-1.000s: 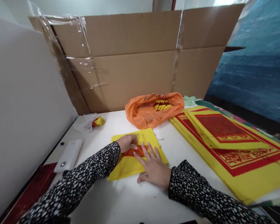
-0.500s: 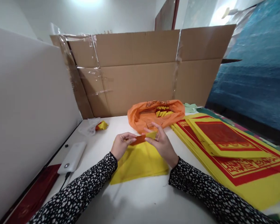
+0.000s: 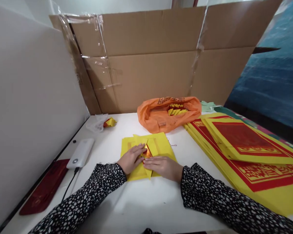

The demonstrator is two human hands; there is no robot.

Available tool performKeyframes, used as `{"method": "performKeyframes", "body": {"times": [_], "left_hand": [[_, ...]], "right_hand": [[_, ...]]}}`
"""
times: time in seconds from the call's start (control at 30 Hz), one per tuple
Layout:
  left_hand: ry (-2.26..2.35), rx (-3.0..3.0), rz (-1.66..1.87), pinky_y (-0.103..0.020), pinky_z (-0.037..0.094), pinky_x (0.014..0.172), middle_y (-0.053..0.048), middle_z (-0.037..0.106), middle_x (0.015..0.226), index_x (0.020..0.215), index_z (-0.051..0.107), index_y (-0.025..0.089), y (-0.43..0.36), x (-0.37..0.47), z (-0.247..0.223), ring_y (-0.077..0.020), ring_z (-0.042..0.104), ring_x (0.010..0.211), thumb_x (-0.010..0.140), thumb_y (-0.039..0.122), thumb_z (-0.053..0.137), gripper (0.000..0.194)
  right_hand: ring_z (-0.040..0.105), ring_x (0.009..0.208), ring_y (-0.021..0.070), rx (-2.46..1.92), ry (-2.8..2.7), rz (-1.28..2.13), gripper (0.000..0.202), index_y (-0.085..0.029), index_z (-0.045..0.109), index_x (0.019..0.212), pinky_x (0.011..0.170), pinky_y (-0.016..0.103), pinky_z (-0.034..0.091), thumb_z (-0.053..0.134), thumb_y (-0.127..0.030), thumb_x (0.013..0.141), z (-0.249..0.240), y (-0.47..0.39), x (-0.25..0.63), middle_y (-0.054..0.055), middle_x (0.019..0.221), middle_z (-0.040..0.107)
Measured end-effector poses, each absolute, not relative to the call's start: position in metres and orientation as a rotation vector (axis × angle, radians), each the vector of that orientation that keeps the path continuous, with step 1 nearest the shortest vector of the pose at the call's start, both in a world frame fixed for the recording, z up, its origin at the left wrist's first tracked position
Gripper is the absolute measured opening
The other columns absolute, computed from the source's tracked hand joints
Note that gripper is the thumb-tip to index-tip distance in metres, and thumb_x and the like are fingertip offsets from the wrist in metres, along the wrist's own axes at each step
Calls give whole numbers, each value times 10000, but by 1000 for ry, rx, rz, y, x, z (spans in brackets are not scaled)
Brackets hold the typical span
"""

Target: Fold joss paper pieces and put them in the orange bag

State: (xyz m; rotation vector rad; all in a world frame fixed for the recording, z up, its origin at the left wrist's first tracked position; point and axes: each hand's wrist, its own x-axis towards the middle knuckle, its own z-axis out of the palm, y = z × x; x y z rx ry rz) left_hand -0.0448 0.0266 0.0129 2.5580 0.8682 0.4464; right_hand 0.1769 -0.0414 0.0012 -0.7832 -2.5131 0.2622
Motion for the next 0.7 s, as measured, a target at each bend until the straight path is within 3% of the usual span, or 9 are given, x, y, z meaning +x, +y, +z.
{"method": "performKeyframes", "body": {"times": [0.1,0.23,0.37,0.5,0.6,0.7], "left_hand": [[858,2546,350,-512,253,1163,-134,369,1518,1389,470,201,24,-44,15,-255,312,1423,897,288,583,513],[805,2511,286,-540,203,1168,-130,306,1546,1426,424,208,27,-48,20,-271,234,1449,862,223,596,590],[760,2291,351,-536,194,1176,-101,409,1503,1353,501,218,31,-52,27,-267,275,1437,763,123,603,606],[853,2004,541,-454,358,1115,-108,616,1318,919,646,198,35,-48,28,-249,478,1324,856,286,565,135],[963,1958,672,-434,426,1054,-118,687,1196,704,576,198,37,-43,20,-263,585,1207,821,381,628,223],[1002,1952,718,-427,454,1018,-112,702,1159,693,578,196,40,-41,14,-257,622,1146,789,362,666,211]], "right_hand": [[628,1134,132,-784,-2371,496,327,-198,646,1214,996,322,495,435,-145,969,7,-40,180,41,1210,687],[700,880,151,-1010,-2036,789,208,-199,715,1016,831,292,546,531,-177,920,13,-29,172,25,980,753],[683,837,161,-1169,-1824,928,129,-161,681,938,787,281,535,585,-144,853,11,-12,159,33,895,730],[654,825,147,-1234,-1856,822,185,-167,636,990,773,268,528,569,-87,837,11,-8,154,21,894,680],[635,917,159,-1294,-1967,562,240,-163,611,1075,841,297,525,541,-69,866,17,-19,153,56,1009,651],[549,1163,216,-1272,-2207,242,282,-160,593,1188,992,384,467,512,-112,922,15,-42,149,111,1215,604]]}}
